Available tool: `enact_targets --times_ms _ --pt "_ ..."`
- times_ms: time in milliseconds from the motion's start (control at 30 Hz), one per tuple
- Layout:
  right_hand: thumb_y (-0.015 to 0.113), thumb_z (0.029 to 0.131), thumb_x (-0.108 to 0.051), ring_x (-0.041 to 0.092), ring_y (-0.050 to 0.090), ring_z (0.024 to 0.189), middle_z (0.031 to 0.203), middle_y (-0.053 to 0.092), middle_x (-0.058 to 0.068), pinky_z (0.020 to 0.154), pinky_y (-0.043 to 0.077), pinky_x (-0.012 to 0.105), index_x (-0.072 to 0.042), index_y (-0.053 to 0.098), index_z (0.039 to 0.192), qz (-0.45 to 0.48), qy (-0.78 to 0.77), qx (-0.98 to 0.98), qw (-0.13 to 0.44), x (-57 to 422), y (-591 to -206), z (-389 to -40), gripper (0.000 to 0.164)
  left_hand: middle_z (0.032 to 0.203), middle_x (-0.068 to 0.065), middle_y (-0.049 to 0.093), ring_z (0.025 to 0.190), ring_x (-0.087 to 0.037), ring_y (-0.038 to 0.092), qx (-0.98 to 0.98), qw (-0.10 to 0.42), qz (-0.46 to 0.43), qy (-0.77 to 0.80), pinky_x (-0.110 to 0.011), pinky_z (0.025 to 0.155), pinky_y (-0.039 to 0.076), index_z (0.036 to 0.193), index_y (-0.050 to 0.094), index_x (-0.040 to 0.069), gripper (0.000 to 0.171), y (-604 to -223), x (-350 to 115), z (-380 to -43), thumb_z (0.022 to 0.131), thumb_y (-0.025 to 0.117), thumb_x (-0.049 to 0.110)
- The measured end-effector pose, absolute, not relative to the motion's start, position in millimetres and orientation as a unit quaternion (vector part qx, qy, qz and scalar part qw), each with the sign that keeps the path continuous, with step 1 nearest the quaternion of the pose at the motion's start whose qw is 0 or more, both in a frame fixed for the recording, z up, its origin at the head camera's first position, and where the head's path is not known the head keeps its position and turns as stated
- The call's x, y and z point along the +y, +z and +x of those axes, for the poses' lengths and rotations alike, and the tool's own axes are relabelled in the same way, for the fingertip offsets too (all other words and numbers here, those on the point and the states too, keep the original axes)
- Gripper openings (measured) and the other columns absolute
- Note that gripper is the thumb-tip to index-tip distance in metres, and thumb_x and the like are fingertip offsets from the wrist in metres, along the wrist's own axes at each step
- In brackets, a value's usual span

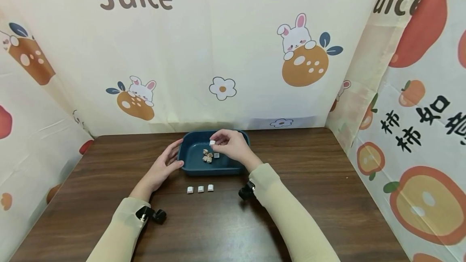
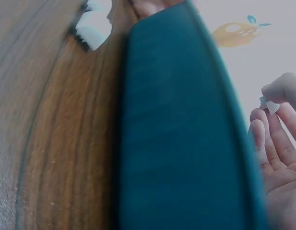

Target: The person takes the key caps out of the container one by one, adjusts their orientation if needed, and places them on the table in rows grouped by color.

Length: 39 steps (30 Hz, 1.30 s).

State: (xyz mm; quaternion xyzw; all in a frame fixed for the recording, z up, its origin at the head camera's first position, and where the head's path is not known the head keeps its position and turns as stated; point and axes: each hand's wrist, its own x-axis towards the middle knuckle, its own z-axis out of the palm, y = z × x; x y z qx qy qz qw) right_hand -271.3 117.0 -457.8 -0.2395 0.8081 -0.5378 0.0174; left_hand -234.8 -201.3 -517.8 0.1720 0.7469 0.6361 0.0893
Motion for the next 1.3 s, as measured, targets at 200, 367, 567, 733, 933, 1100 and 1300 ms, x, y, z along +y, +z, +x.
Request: enact_targets --times_ms 200,367,567,733,933,1100,1300 --pt "0.084 0.096 -0.009 0.022 0.072 0.095 0.104 0.077 0.004 0.084 0.062 0.034 -0.010 0.079 0.117 -0.249 -0.550 0.797 0.006 121.8 -443.3 -257.2 0.021 0.177 -0.018 0.032 0.161 -0.043 0.032 0.749 0.087 0.170 0.634 -0.063 0.128 0.026 0.174 0.027 0.020 0.076 -518.5 -201.7 -235.0 0.109 0.065 0.009" --pt "0.084 0.095 -0.004 0.021 0.071 0.092 0.104 0.077 0.003 0.082 0.062 0.030 -0.009 0.080 0.115 -0.269 -0.549 0.792 -0.020 127.9 -439.4 -242.0 0.022 0.177 -0.018 0.031 0.162 -0.043 0.031 0.751 0.085 0.166 0.634 -0.064 0.128 0.025 0.174 0.027 0.020 0.075 -519.0 -202.6 -235.1 0.109 0.064 0.008" --pt "0.085 0.092 0.002 0.020 0.072 0.091 0.107 0.075 0.003 0.083 0.063 0.030 -0.009 0.080 0.113 -0.286 -0.549 0.784 -0.047 136.5 -444.1 -222.7 0.025 0.177 -0.019 0.031 0.161 -0.044 0.031 0.750 0.087 0.166 0.635 -0.063 0.128 0.026 0.174 0.026 0.020 0.076 -518.6 -202.6 -234.7 0.109 0.064 0.009" --pt "0.085 0.091 0.003 0.019 0.073 0.089 0.107 0.076 0.004 0.082 0.064 0.035 -0.009 0.080 0.112 -0.291 -0.551 0.780 -0.055 144.8 -450.5 -207.0 0.026 0.177 -0.019 0.031 0.162 -0.043 0.031 0.748 0.088 0.169 0.636 -0.063 0.128 0.025 0.174 0.026 0.019 0.076 -518.3 -202.1 -234.5 0.109 0.064 0.009" --pt "0.087 0.090 0.002 0.018 0.073 0.088 0.108 0.076 0.002 0.080 0.066 0.043 -0.012 0.080 0.112 -0.295 -0.543 0.783 -0.063 152.6 -459.2 -195.1 0.027 0.177 -0.019 0.031 0.162 -0.042 0.031 0.748 0.085 0.170 0.636 -0.062 0.129 0.025 0.174 0.027 0.018 0.076 -517.7 -201.5 -233.9 0.109 0.064 0.007" --pt "0.086 0.090 0.003 0.018 0.074 0.087 0.107 0.076 0.002 0.078 0.066 0.046 -0.012 0.080 0.111 -0.301 -0.545 0.780 -0.064 154.7 -465.9 -187.7 0.027 0.177 -0.019 0.032 0.161 -0.043 0.032 0.749 0.084 0.171 0.635 -0.062 0.128 0.025 0.174 0.027 0.018 0.076 -518.6 -201.9 -234.2 0.109 0.064 0.007" --pt "0.087 0.088 0.005 0.016 0.075 0.084 0.103 0.075 0.002 0.070 0.066 0.039 -0.012 0.080 0.109 -0.325 -0.535 0.777 -0.072 154.7 -474.3 -177.6 0.028 0.176 -0.017 0.033 0.161 -0.041 0.034 0.752 0.085 0.171 0.631 -0.062 0.128 0.026 0.174 0.028 0.020 0.075 -517.8 -200.7 -235.6 0.109 0.065 0.010"
